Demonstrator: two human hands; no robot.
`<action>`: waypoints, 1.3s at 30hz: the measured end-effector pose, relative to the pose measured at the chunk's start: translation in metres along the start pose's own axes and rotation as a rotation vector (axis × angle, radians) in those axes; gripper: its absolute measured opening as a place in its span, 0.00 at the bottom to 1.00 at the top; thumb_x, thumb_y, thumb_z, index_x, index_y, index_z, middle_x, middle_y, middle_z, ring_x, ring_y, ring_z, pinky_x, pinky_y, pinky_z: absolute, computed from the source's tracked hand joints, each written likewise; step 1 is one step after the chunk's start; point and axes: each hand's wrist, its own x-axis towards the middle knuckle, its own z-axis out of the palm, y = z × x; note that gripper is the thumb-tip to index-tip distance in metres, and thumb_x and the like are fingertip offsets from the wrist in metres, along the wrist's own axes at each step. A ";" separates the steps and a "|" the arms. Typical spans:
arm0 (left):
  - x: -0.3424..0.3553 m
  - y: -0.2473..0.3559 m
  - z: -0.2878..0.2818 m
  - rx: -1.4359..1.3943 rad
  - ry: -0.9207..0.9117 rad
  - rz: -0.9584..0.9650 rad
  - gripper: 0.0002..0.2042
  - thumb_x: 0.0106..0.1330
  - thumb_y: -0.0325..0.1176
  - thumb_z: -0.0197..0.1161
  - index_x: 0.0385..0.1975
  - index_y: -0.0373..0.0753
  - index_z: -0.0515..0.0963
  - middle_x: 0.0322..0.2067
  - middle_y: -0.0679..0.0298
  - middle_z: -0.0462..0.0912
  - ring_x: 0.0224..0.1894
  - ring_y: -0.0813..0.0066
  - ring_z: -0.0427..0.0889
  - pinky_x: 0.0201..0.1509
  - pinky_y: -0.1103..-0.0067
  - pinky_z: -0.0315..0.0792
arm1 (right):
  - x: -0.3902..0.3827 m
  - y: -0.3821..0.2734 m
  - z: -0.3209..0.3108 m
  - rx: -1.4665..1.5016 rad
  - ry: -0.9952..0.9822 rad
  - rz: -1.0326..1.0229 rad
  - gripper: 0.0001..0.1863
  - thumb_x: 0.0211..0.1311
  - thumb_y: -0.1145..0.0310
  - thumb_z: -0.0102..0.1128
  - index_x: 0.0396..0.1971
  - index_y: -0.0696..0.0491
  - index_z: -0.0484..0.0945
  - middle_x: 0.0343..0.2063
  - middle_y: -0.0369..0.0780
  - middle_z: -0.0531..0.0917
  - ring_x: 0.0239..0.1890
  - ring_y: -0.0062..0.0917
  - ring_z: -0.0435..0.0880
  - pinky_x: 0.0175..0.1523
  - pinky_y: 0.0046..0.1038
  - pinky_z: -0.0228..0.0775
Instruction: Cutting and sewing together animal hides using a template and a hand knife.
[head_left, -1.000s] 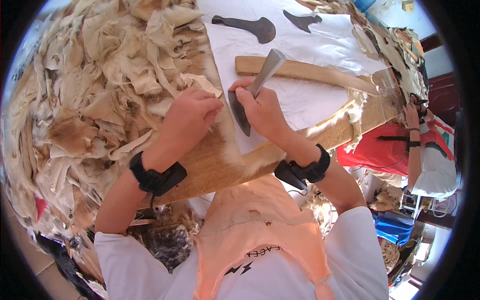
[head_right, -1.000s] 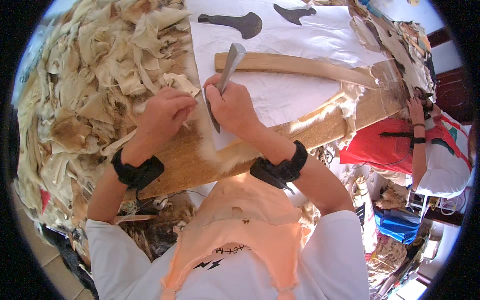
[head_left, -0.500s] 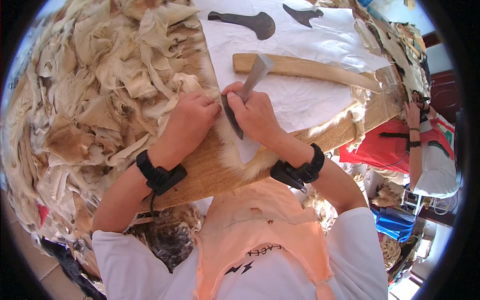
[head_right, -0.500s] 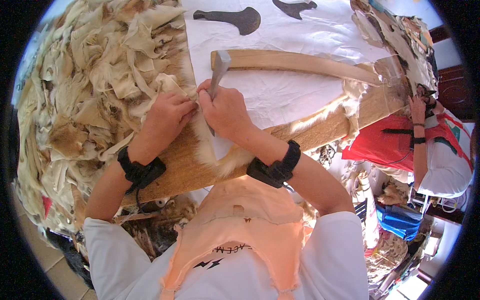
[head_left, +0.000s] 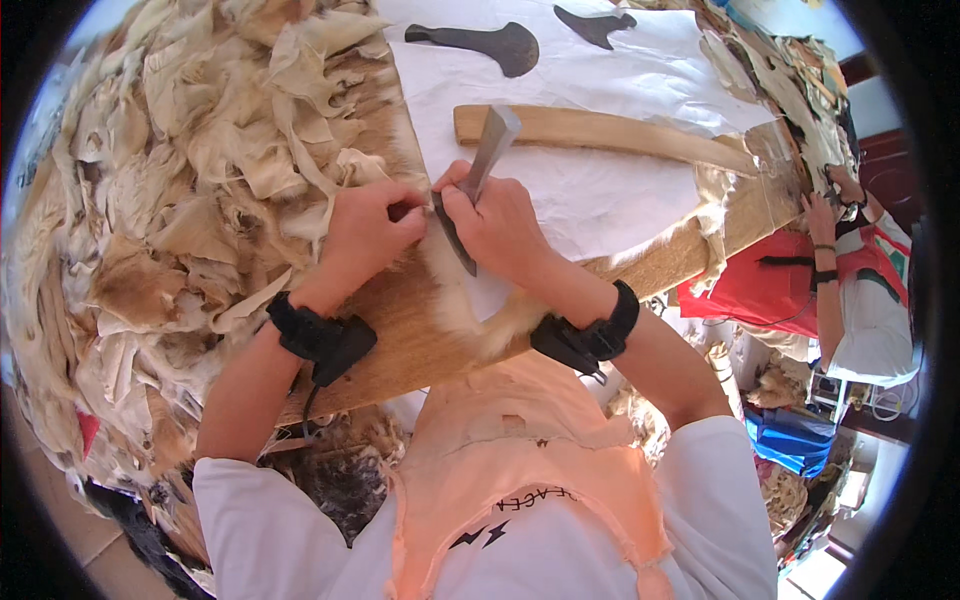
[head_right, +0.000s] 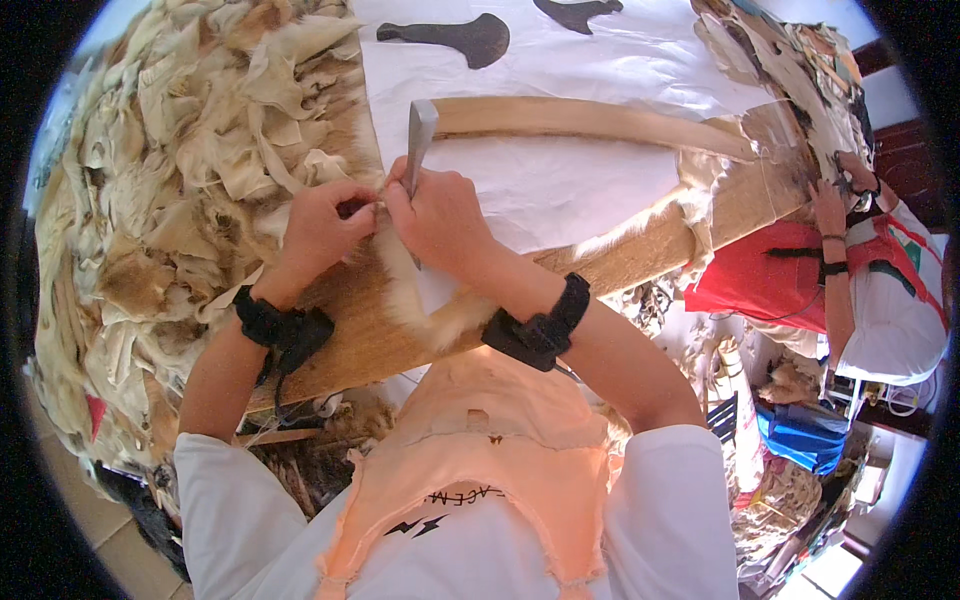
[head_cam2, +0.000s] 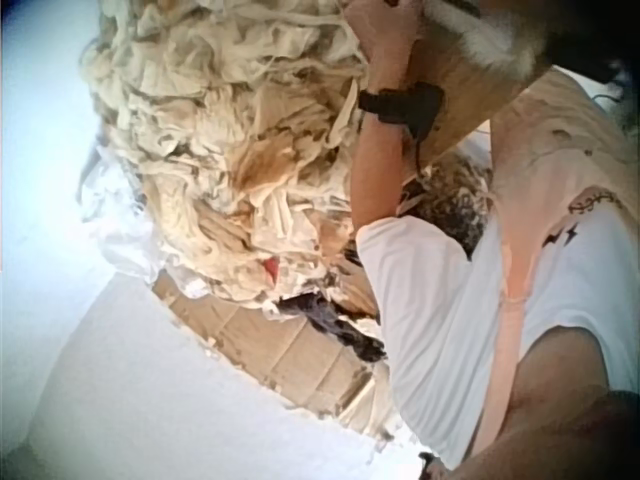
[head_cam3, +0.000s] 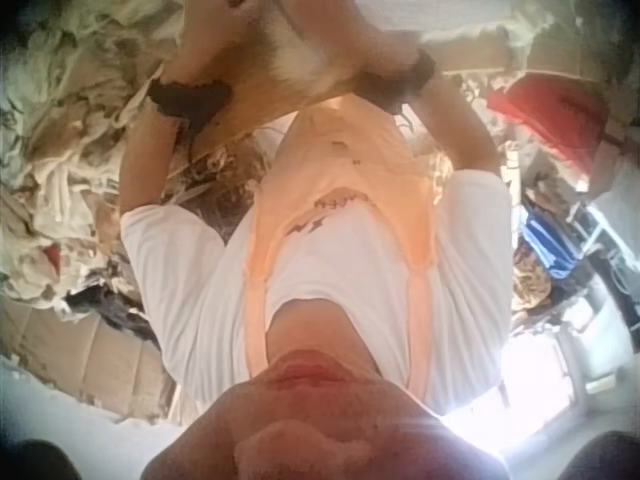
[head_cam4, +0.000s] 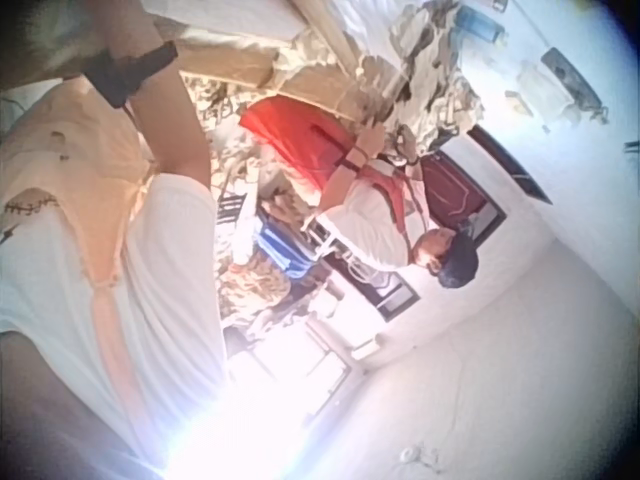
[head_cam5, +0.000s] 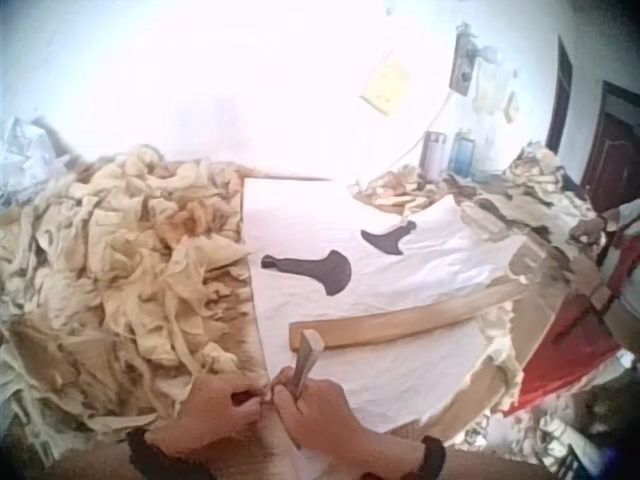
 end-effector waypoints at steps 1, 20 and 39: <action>0.000 0.000 -0.001 0.001 -0.002 0.001 0.09 0.52 0.27 0.61 0.34 0.35 0.79 0.22 0.63 0.79 0.23 0.77 0.76 0.29 0.81 0.70 | 0.003 0.000 0.001 -0.035 0.003 0.022 0.10 0.55 0.67 0.45 0.27 0.56 0.73 0.17 0.50 0.76 0.23 0.47 0.77 0.31 0.43 0.67; -0.063 0.035 -0.053 0.053 0.102 0.293 0.05 0.57 0.28 0.59 0.31 0.35 0.78 0.31 0.63 0.80 0.38 0.73 0.75 0.45 0.76 0.68 | 0.017 -0.016 -0.048 0.219 -0.043 0.061 0.16 0.56 0.60 0.44 0.29 0.55 0.77 0.24 0.47 0.80 0.31 0.39 0.79 0.40 0.33 0.68; -0.066 0.142 0.054 -0.212 0.062 -0.403 0.12 0.64 0.34 0.55 0.39 0.31 0.78 0.30 0.67 0.80 0.33 0.84 0.75 0.38 0.85 0.69 | 0.071 0.131 -0.283 -0.470 -0.419 -0.332 0.22 0.43 0.57 0.65 0.40 0.51 0.79 0.29 0.45 0.78 0.35 0.37 0.77 0.42 0.31 0.68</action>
